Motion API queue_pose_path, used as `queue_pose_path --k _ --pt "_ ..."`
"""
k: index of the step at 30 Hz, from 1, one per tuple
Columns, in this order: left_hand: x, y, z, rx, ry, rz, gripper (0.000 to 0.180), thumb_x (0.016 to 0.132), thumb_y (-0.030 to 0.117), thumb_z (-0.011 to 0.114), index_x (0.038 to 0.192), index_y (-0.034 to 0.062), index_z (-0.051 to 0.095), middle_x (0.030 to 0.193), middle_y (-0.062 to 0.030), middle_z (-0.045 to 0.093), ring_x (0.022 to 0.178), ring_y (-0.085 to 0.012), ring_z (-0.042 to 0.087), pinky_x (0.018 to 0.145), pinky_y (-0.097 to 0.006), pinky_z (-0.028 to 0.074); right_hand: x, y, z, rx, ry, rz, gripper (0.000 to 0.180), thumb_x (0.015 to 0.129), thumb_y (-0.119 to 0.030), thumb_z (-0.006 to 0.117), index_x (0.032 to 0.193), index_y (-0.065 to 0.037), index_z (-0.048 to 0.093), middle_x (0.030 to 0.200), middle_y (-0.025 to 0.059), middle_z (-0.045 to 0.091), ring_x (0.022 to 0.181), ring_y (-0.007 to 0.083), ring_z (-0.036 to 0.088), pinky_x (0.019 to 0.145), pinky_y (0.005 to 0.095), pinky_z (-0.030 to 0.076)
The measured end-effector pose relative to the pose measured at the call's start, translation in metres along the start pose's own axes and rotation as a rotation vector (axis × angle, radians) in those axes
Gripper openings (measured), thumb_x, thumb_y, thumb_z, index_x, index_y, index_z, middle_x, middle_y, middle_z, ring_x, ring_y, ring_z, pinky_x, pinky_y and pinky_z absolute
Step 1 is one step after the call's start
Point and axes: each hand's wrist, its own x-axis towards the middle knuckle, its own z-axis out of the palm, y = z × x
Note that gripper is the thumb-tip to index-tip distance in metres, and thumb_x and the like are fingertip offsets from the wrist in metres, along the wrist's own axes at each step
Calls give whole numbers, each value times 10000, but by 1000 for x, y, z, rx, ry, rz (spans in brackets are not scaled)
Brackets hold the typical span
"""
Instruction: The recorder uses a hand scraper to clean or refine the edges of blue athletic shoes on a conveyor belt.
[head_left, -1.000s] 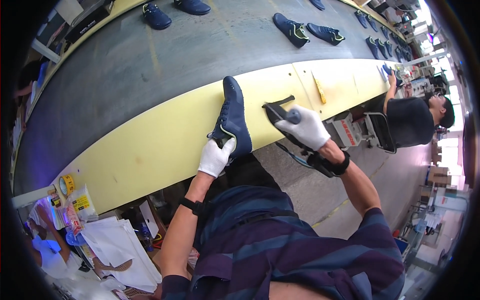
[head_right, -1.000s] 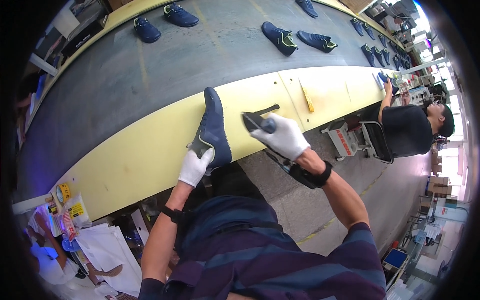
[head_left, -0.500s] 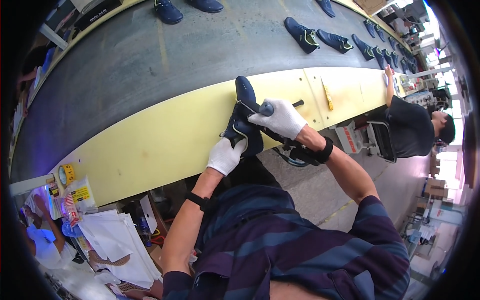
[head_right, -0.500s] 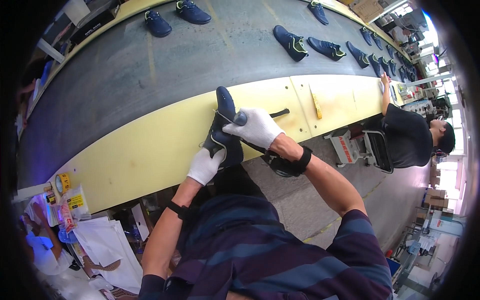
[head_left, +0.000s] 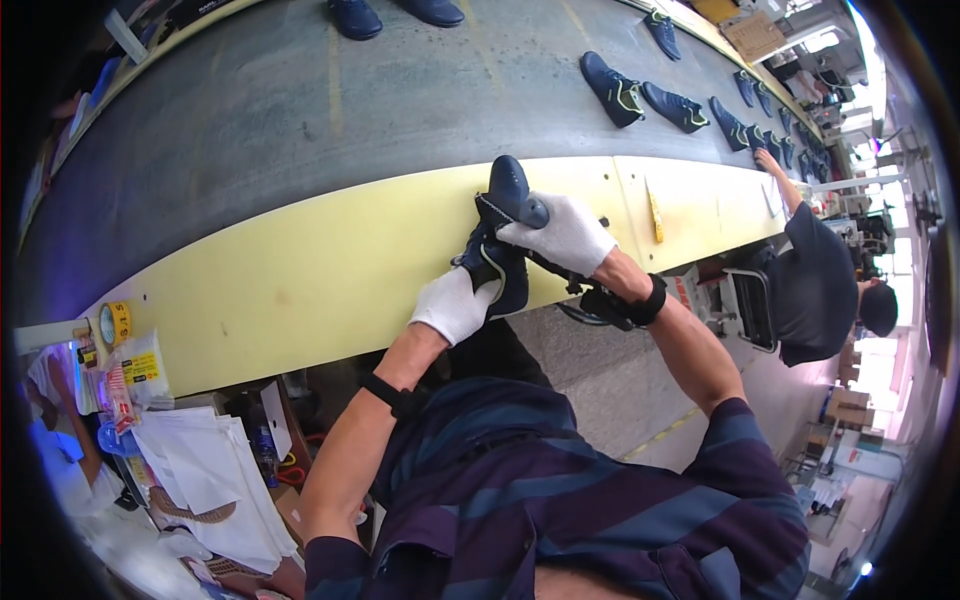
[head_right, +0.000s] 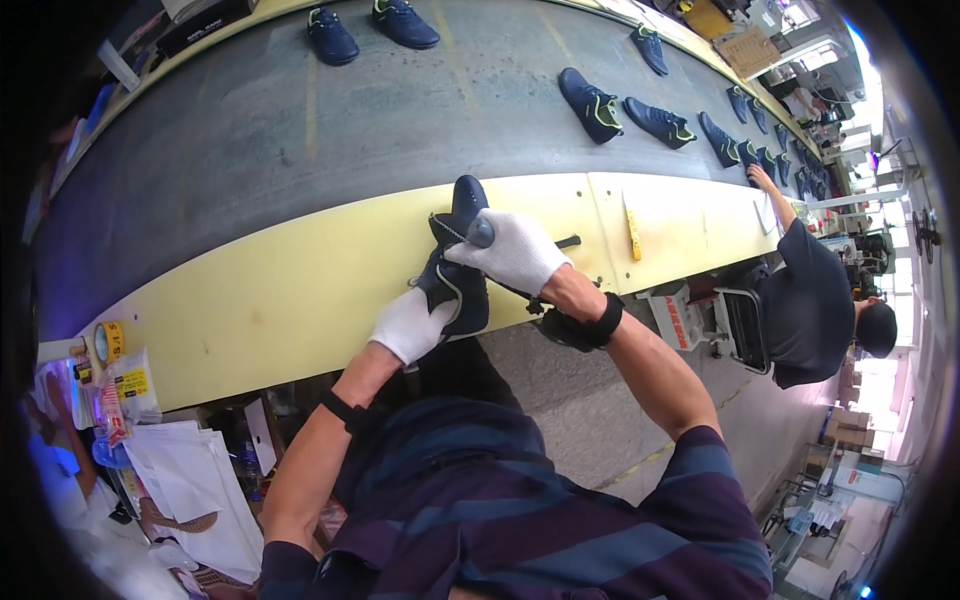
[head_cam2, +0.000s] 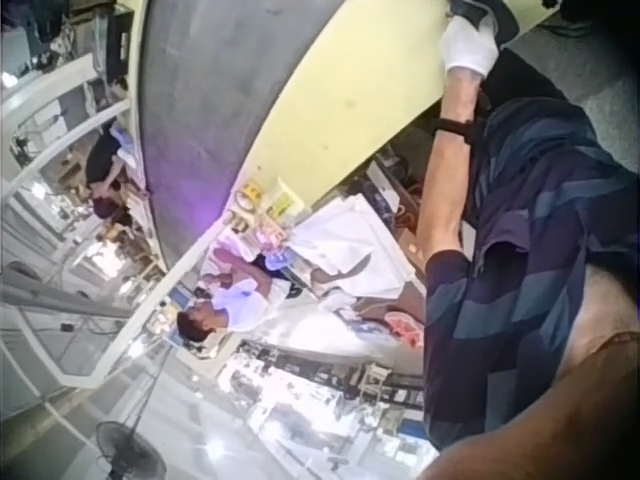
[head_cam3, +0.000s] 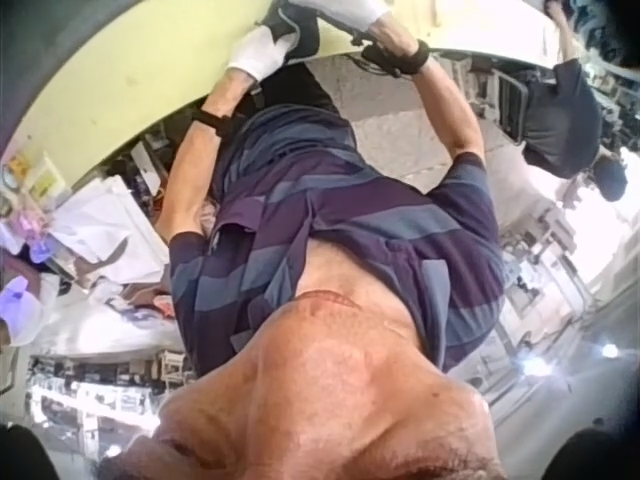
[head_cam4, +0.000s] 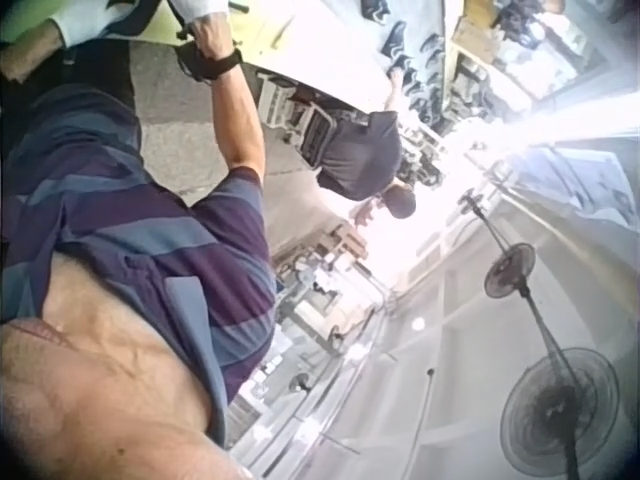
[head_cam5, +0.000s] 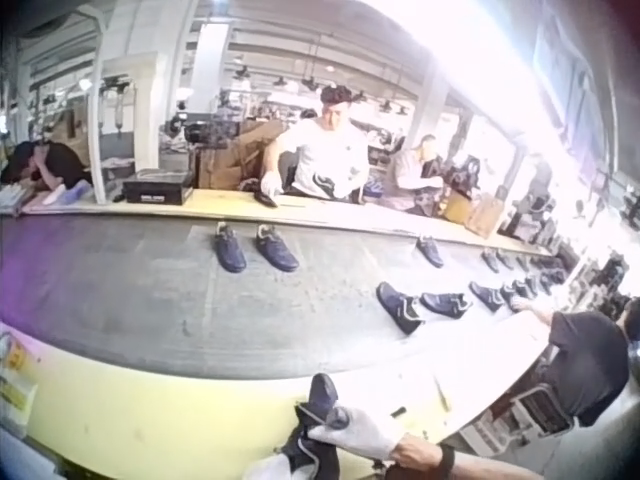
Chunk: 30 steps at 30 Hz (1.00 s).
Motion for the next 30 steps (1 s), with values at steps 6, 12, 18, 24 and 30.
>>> queue_pose_path --k 6,12,18,24,30 --pt "1 3 -2 64 -31 -29 499 997 481 604 1063 13 763 1022 -313 739 1000 -503 710 902 -556 567 5 8 2 -50 -17 8 437 868 -387 873 923 18 718 825 189 741 762 284 735 721 386 566" --pt "4 8 -1 89 -25 -32 512 997 490 602 1065 7 756 1016 -312 739 996 -503 711 907 -555 567 3 8 -2 -64 6 26 474 861 -422 867 933 24 724 832 208 741 772 313 745 727 395 571" --pt "5 10 6 73 -58 -59 498 1000 473 596 1095 9 747 1033 -320 735 1012 -508 704 912 -557 560 -4 16 -3 -41 43 23 495 860 -434 864 941 38 740 821 227 739 750 324 742 718 399 571" --pt "-13 10 30 -27 45 46 414 992 391 644 1116 5 726 1020 -324 729 986 -514 701 877 -566 560 -37 30 -5 15 42 72 460 873 -400 854 960 38 746 816 231 735 773 352 750 720 403 571" --pt "-15 1 42 125 -20 140 409 1002 398 636 1067 4 726 1002 -322 728 961 -512 706 862 -575 567 -87 57 -4 56 87 155 449 880 -400 862 979 20 735 842 205 743 754 304 741 708 385 571"
